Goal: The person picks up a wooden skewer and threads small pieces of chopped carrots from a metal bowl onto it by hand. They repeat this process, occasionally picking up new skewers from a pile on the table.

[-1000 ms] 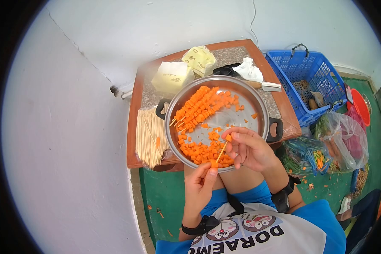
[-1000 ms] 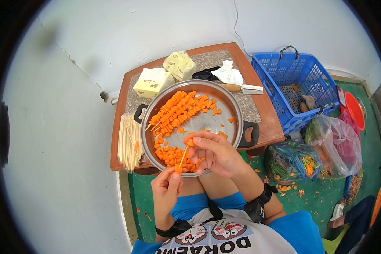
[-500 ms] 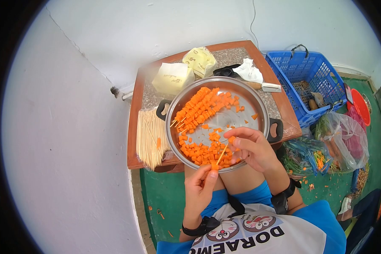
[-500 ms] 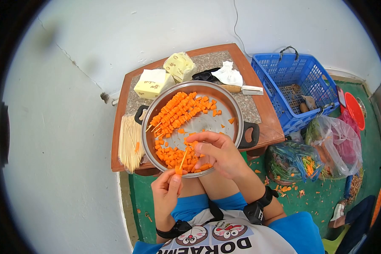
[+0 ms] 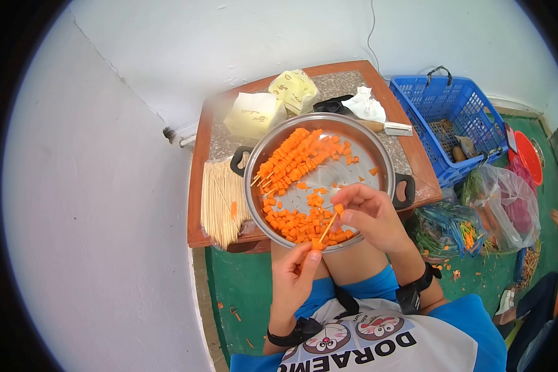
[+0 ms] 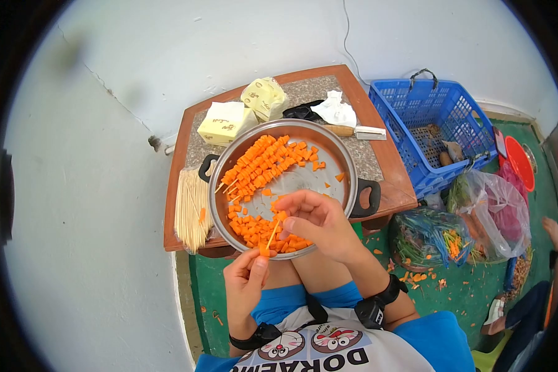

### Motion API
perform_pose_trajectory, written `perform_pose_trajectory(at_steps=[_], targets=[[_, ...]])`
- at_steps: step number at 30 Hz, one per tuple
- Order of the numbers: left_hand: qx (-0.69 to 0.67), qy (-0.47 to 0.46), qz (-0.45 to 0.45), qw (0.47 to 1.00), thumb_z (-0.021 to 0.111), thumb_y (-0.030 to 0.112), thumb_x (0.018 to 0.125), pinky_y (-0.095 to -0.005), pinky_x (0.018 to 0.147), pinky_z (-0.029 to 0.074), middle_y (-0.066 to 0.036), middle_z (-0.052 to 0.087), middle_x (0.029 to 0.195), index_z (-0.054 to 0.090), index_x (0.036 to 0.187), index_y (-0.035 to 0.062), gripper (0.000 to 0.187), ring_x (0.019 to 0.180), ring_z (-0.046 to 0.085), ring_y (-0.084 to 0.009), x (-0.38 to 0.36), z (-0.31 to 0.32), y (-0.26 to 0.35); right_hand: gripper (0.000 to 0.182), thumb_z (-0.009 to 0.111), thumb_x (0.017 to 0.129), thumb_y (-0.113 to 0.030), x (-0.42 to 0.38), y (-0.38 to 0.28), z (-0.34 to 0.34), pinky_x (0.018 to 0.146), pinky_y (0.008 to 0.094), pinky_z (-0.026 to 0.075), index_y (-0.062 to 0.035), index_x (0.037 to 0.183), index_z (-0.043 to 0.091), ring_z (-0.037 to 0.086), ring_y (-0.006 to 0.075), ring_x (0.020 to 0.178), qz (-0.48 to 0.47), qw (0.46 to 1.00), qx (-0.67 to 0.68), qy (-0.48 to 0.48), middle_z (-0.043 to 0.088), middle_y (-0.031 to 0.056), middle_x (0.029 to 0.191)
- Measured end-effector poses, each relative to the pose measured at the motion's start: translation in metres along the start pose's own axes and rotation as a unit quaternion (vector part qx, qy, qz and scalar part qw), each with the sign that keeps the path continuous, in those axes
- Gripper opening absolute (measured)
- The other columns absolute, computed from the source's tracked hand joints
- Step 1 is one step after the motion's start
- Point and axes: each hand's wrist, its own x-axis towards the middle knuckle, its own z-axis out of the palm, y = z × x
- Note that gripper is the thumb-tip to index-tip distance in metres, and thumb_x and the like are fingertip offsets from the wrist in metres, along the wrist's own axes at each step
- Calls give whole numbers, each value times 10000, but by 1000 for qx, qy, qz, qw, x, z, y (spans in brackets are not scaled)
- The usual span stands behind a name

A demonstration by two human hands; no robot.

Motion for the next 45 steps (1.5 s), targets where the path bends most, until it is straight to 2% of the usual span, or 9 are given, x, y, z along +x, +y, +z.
perform_pose_trajectory(at_steps=[8,15,17,20,30,39,41,42,45], targets=[[12,-3,1,1000,541,128,787,-152,401,235,39,444,546,566,870,-41,190,472,327,-3,0,0,0,216,529,752,-60,-2,2,-9,621,259,480,28,950,525,563,135,690,71,988,127,-48,566,79,791],[16,-3,11,1000,538,124,788,-153,401,236,41,447,549,572,876,-36,186,472,330,-3,-1,0,1,231,522,756,-37,-2,-2,-8,655,303,518,32,975,528,565,127,715,109,979,172,-19,568,83,807],[20,-4,8,1000,538,124,788,-152,403,242,38,452,552,569,876,-41,189,475,335,-2,-1,1,3,236,490,744,21,-2,-1,-10,632,313,532,92,969,500,584,163,719,122,969,212,-20,565,135,821],[23,-5,11,1000,537,122,788,-152,406,252,35,459,560,565,883,-46,195,480,342,-2,-2,1,1,240,519,758,-29,-3,-2,-14,665,295,515,36,989,523,570,138,745,142,968,204,-39,571,93,832],[15,-14,2,1000,534,119,791,-144,403,252,34,466,573,561,899,-47,200,480,345,2,-2,1,4,223,505,791,-84,-2,-4,-13,651,269,516,39,976,529,563,117,708,155,965,210,-32,564,85,830],[49,-14,13,999,530,128,794,-146,398,240,33,469,566,570,914,-33,204,471,336,3,-2,-2,2,180,523,775,-60,-5,-8,-8,628,246,510,34,925,555,557,105,682,127,987,102,-7,564,65,794],[45,-24,6,999,520,132,799,-150,391,225,38,466,552,574,913,-26,202,462,325,4,-2,0,8,170,539,750,-21,-6,-11,-4,636,229,496,26,912,566,544,108,702,39,998,-46,-7,553,59,791],[45,-24,7,999,520,132,799,-150,391,225,38,466,552,574,913,-26,202,462,325,4,-1,0,8,170,539,750,-21,-5,-9,-4,636,229,496,26,912,566,544,108,702,38,998,-47,-7,553,59,791],[-10,-25,-3,1000,505,130,807,-153,386,213,46,463,544,582,902,-20,194,452,318,4,-1,2,6,202,548,728,15,-5,-5,-3,659,216,477,13,929,566,526,111,730,-110,983,-146,-27,539,56,796]])
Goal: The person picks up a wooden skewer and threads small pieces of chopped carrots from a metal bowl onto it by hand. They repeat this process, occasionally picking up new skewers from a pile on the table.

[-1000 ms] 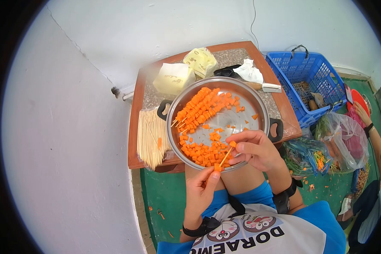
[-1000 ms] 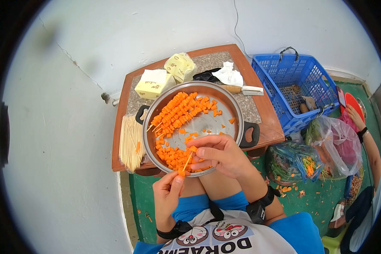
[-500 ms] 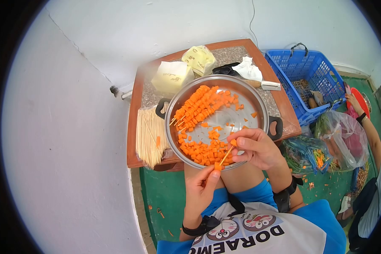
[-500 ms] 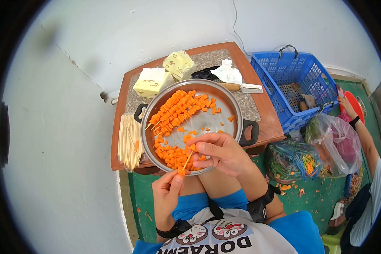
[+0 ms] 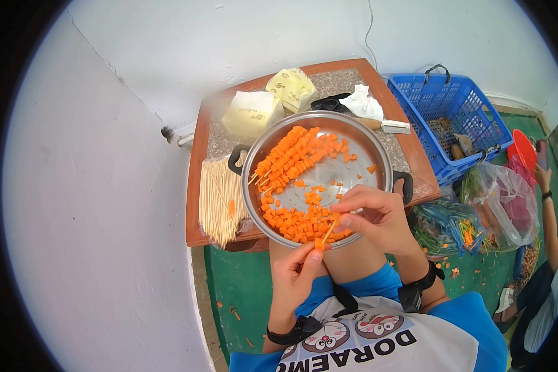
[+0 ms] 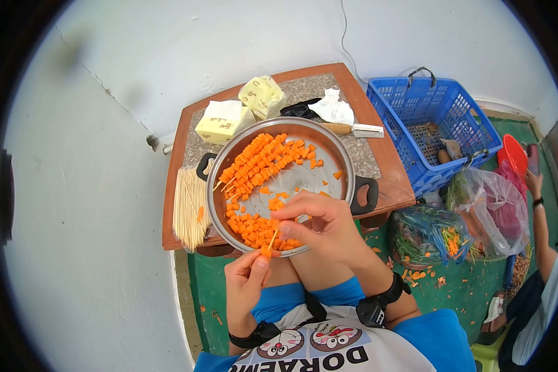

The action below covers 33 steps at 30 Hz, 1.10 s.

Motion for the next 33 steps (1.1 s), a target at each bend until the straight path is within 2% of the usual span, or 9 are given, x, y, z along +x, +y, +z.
perform_pose_trajectory(at_steps=[3,8,15,17,20,24,26,29,33], targets=[[-45,-29,-15,998,523,122,792,-154,387,231,33,468,552,580,903,-24,192,459,342,-2,0,-2,-1,231,554,714,19,1,-8,3,637,263,518,50,943,543,523,141,749,-6,998,62,-28,512,104,846],[172,111,260,944,609,65,705,-203,404,339,-63,533,593,570,900,-34,222,465,447,-79,7,1,-1,248,557,706,18,-2,-14,4,596,253,511,62,949,538,537,135,713,54,994,97,5,541,96,813],[192,105,270,938,594,78,725,-198,404,340,-59,527,584,576,885,-23,190,457,451,-87,5,0,-4,183,570,723,-15,-7,-21,13,500,186,443,29,901,578,554,95,613,74,994,46,63,575,94,797],[-45,-41,-8,998,550,119,771,-170,391,299,-18,496,562,582,883,-10,174,437,413,-66,-3,-6,1,181,577,717,-22,-7,-22,9,491,186,432,29,891,581,551,94,571,14,1000,-12,1,580,88,750],[-359,-225,-160,892,517,153,798,-156,380,264,11,464,540,586,889,2,189,418,376,-47,2,-16,0,172,578,710,-21,-1,-25,1,490,185,431,22,876,588,550,98,550,-69,992,-68,-77,579,87,709],[-408,-278,-202,846,537,136,784,-160,380,282,3,481,545,588,871,-7,175,425,399,-55,4,-19,1,161,574,709,-20,-2,-23,1,492,188,433,19,864,594,549,103,544,-58,993,-37,-100,579,91,703],[-14,-44,29,999,552,130,773,-160,389,301,-7,505,563,589,842,-14,164,448,431,-59,-1,-8,10,160,568,715,-19,-4,-21,3,488,191,429,21,867,592,549,103,545,-30,997,-38,-52,580,97,718],[233,86,332,910,567,109,759,-154,404,318,-14,527,589,592,812,-14,136,466,459,-70,10,-4,4,166,564,718,-25,-7,-22,12,488,193,420,26,874,589,547,102,541,-14,1000,-24,8,580,103,732],[191,30,298,935,529,151,790,-159,383,287,-7,482,537,573,835,-34,195,425,417,-71,8,-13,3,167,561,721,-28,-7,-23,14,490,190,415,37,873,584,551,102,557,-40,999,10,-17,578,106,741]])
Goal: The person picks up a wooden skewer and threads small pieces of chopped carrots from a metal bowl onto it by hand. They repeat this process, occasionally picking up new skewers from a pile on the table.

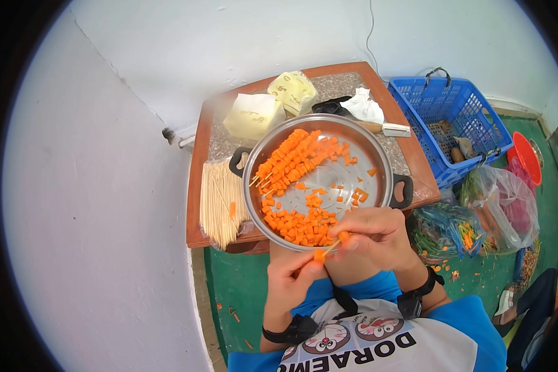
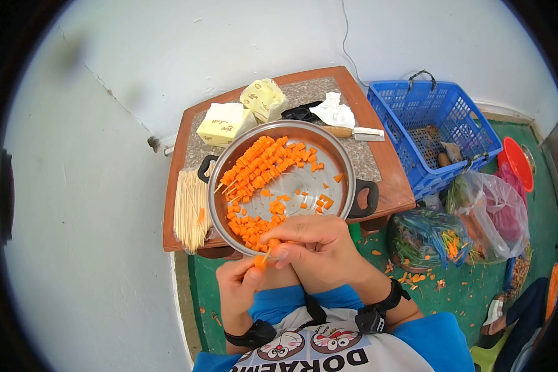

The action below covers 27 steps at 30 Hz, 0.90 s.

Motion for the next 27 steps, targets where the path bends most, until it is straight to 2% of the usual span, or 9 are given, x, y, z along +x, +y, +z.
perform_pose_trajectory(at_steps=[2,8,9,11,14,18,21,23,27], targets=[[-482,-183,-345,784,470,225,826,-165,365,239,0,414,487,539,861,-63,298,393,351,-64,1,-11,2,170,563,723,-47,2,2,-5,521,207,417,40,867,583,550,110,581,7,998,-23,-49,575,105,716],[-732,-333,-353,479,420,302,842,-168,358,200,3,381,473,513,881,-81,396,392,293,-36,-9,0,-23,160,549,734,-78,4,6,0,557,234,399,34,842,588,523,129,596,-60,989,85,-103,564,88,658],[-731,-334,-352,479,420,302,842,-168,358,200,3,381,473,513,881,-81,396,392,293,-36,-7,2,-17,160,549,734,-78,3,4,-1,557,234,399,34,842,588,523,129,596,-61,989,84,-103,564,88,658],[-514,-178,-279,792,446,270,836,-165,360,223,-6,425,493,533,863,-73,355,398,327,-40,0,4,4,154,542,731,-74,2,-2,-1,538,221,390,33,832,590,515,134,590,7,998,49,-48,566,75,661],[-234,-82,-160,956,480,225,823,-158,377,257,-18,479,544,554,827,-60,294,421,384,-52,1,7,9,149,544,723,-67,1,3,1,549,229,384,29,826,592,505,138,595,-10,999,-38,19,569,67,667],[-41,5,-83,996,498,191,814,-149,393,286,-34,514,588,567,803,-52,252,445,433,-64,5,9,18,152,547,725,-83,3,6,2,587,245,375,23,821,597,490,135,620,-39,992,-114,47,571,62,685],[-246,-60,-226,941,472,181,827,-152,365,256,-36,487,553,555,826,-54,249,403,397,-56,7,0,14,165,549,729,-105,4,12,-5,628,260,364,19,825,601,476,135,650,-71,990,-122,14,574,64,695],[-693,-236,-416,539,449,158,836,-156,349,225,-29,441,504,545,862,-52,232,377,349,-49,4,-8,-6,178,552,733,-125,4,15,-7,636,262,359,15,829,604,468,135,660,-60,996,-45,-37,579,65,708],[-741,-240,-425,461,431,161,844,-165,349,204,-5,396,483,533,883,-42,230,374,309,-47,3,2,-2,179,558,733,-123,4,14,-6,633,264,363,18,834,602,470,137,666,-49,998,-35,-24,584,65,715]])
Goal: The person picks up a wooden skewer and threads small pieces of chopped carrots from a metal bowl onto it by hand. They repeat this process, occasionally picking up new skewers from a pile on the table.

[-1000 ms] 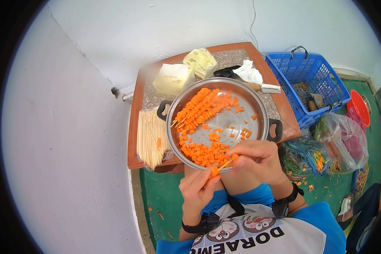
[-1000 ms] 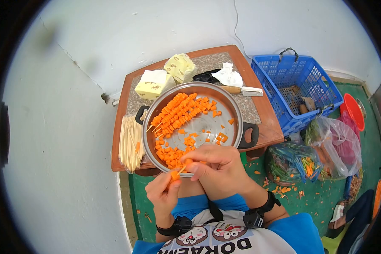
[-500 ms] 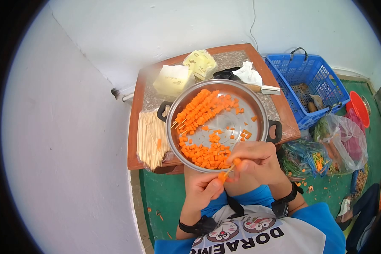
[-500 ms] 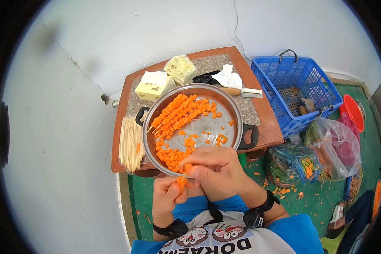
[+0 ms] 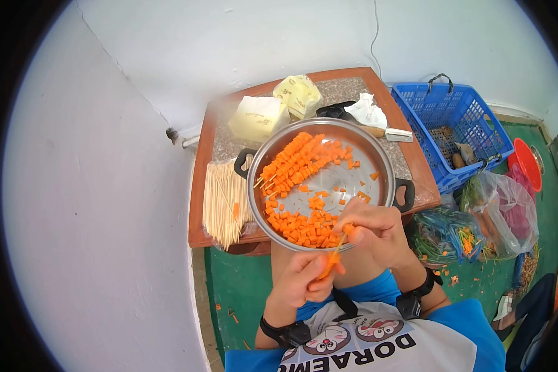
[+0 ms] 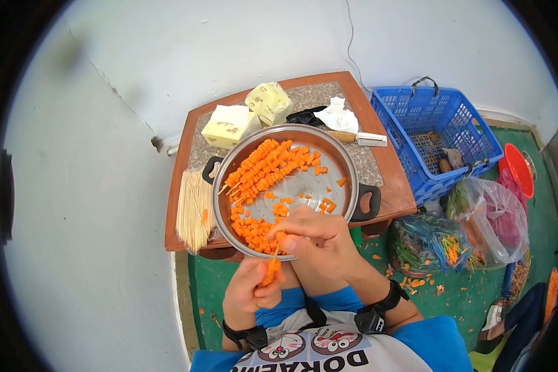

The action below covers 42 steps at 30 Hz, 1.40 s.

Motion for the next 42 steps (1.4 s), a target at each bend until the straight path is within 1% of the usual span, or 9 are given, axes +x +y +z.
perform_pose_trajectory(at_steps=[3,9,11,15,20,30,32,35,42], targets=[[492,236,265,795,429,181,848,-168,352,208,5,396,485,532,878,-34,240,375,308,-56,6,15,-8,185,565,732,-124,-1,-3,2,633,264,365,22,841,599,474,138,677,14,996,-85,39,587,63,722],[438,247,221,836,412,203,856,-178,339,200,11,386,473,526,875,-20,251,355,284,-59,3,12,-2,175,562,734,-112,-1,-3,5,647,265,375,13,849,599,477,144,686,66,992,-71,80,586,71,720],[39,23,13,999,386,237,865,-180,322,180,21,346,461,515,879,-12,280,337,246,-46,-4,-2,11,162,562,736,-111,-1,2,1,653,265,378,-3,850,602,474,140,698,34,996,-76,-15,585,73,732],[41,28,32,998,363,266,871,-183,308,160,30,311,456,504,847,-1,303,327,215,-34,0,2,11,169,572,729,-115,-6,9,13,656,255,374,-25,867,609,469,134,713,54,998,-26,-23,569,62,749],[405,183,196,874,390,257,865,-179,350,199,31,347,475,513,829,3,284,382,258,-24,2,15,7,229,594,708,-115,-5,8,10,653,232,366,-51,927,603,466,121,712,112,993,8,-25,527,35,752],[516,275,283,760,483,173,824,-165,417,266,23,436,537,531,918,-25,224,469,352,-26,3,13,0,240,612,683,-65,-3,9,10,638,230,383,-43,921,599,489,118,695,94,995,-39,2,536,45,744],[669,301,325,597,513,170,805,-172,418,291,23,461,565,543,900,-31,225,478,374,-34,2,9,0,228,616,675,-45,-1,7,6,622,229,390,-40,902,602,492,113,676,99,994,-37,-19,544,48,748],[691,316,376,530,526,168,795,-181,417,305,17,489,588,557,879,-32,219,480,399,-42,5,10,0,194,605,679,-16,3,4,8,626,232,395,-9,873,607,487,117,718,136,990,-7,-22,546,62,784],[494,339,386,701,425,237,843,-155,383,249,-16,392,532,431,945,15,244,417,333,-48,-2,3,2,132,590,694,-82,35,9,-37,607,235,411,-9,804,598,514,117,669,127,949,-288,12,555,67,734]])
